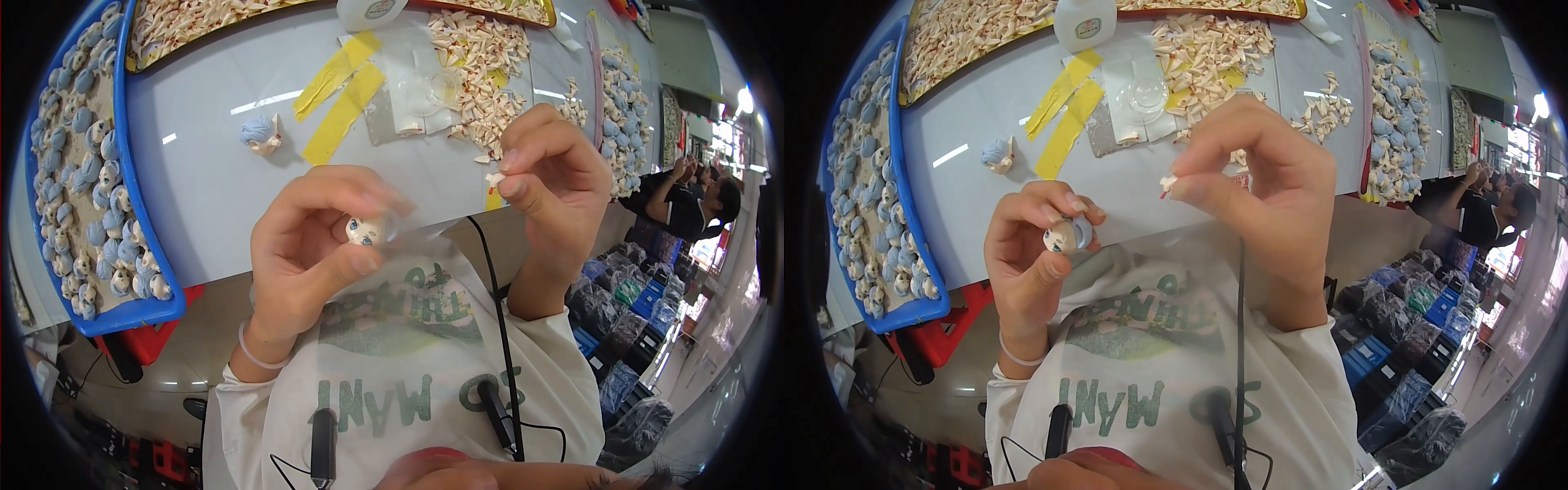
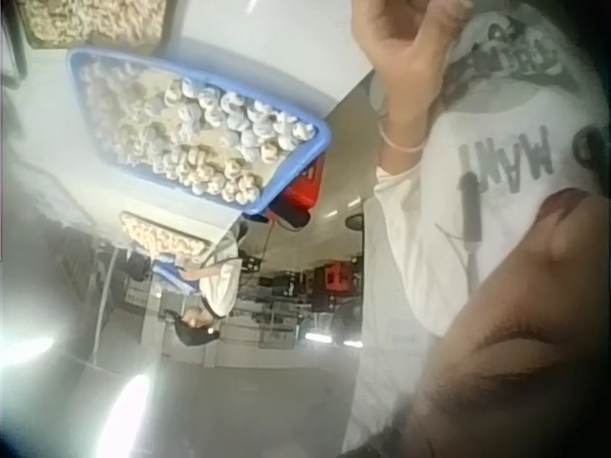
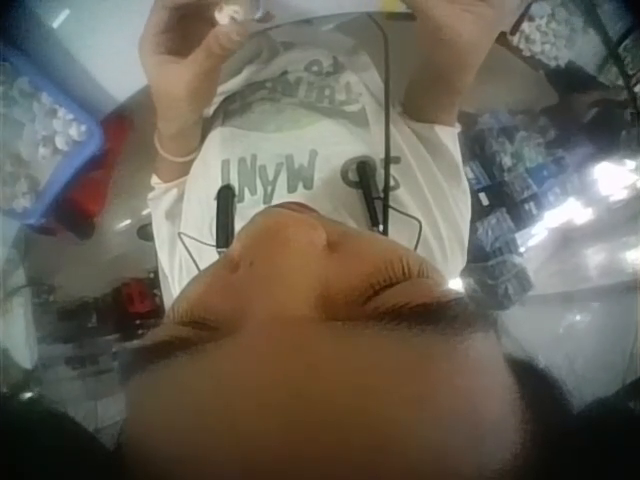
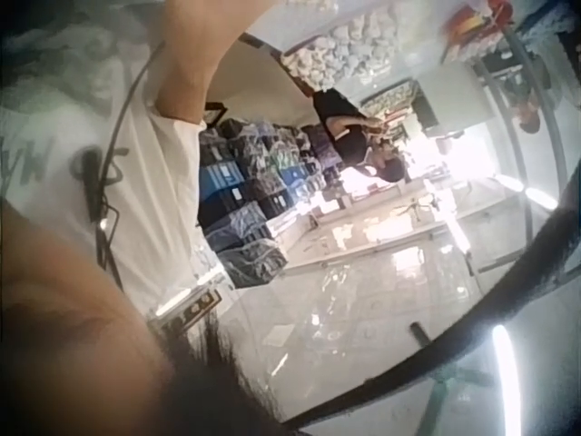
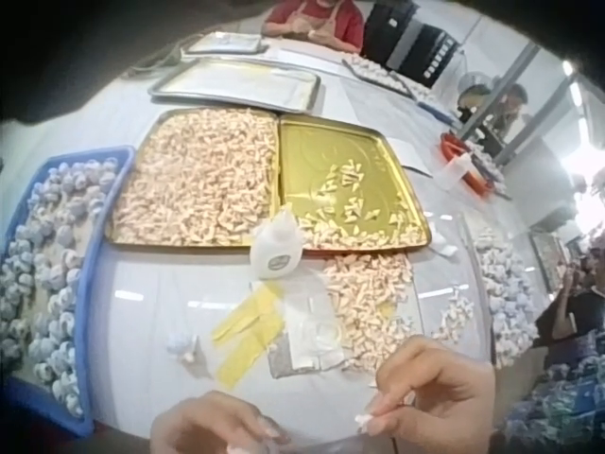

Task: The person assembles small figurine parts by hand, joining plastic components and figurine heads using adhesive from a bottle.

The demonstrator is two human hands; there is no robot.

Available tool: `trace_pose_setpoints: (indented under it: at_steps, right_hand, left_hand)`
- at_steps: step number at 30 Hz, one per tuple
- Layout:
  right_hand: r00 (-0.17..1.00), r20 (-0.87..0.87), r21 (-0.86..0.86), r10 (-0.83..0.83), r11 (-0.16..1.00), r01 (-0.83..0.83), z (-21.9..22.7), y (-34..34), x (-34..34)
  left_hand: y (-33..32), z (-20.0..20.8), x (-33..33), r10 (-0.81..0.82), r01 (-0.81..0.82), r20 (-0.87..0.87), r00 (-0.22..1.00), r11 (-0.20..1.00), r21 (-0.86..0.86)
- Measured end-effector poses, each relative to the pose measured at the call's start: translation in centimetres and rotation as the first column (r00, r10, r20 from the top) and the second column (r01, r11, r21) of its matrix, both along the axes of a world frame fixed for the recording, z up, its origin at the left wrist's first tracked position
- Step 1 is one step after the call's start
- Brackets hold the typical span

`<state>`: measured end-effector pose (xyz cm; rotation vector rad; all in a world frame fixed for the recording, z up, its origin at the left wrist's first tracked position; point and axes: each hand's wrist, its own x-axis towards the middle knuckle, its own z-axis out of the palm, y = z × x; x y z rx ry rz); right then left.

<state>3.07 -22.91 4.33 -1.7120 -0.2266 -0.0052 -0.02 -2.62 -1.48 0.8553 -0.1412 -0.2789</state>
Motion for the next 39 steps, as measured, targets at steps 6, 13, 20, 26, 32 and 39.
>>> trace_pose_setpoints:
  at_steps: [6, 13, 20, 26, 32, 39]
  right_hand:
    - [0.999, -0.041, 0.042, -0.015, 0.999, 0.017, 0.0, -0.1, -0.8]
    - [0.997, -0.078, 0.139, 0.03, 0.99, -0.019, 0.0, 0.8, -1.8]
    - [0.987, -0.066, 0.058, 0.146, 0.988, -0.142, 0.4, 2.6, -2.3]
    - [0.979, -0.065, 0.053, 0.194, 0.98, -0.191, 0.1, 3.2, -2.4]
    - [0.982, 0.113, -0.197, 0.152, 0.972, -0.128, 0.1, 3.8, -2.6]
    - [0.938, 0.296, -0.32, 0.178, 0.944, -0.078, 0.0, 3.8, -2.2]
  left_hand:
    - [0.1, -1.1, -0.5, 0.018, -0.018, 0.136, 0.991, 1.0, -0.005]
    - [-0.8, 1.6, -1.1, 0.06, -0.06, -0.12, 0.991, 0.998, -0.003]
    - [-0.4, 0.8, -1.0, 0.094, -0.231, 0.343, 0.935, 0.894, 0.385]
    - [-0.5, 1.2, -0.9, 0.118, -0.509, 0.629, 0.768, 0.709, 0.488]
    - [-0.3, 1.7, -1.0, 0.068, -0.58, 0.717, 0.694, 0.642, 0.501]
    - [-0.2, 1.5, -1.1, 0.013, -0.544, 0.721, 0.693, 0.667, 0.51]
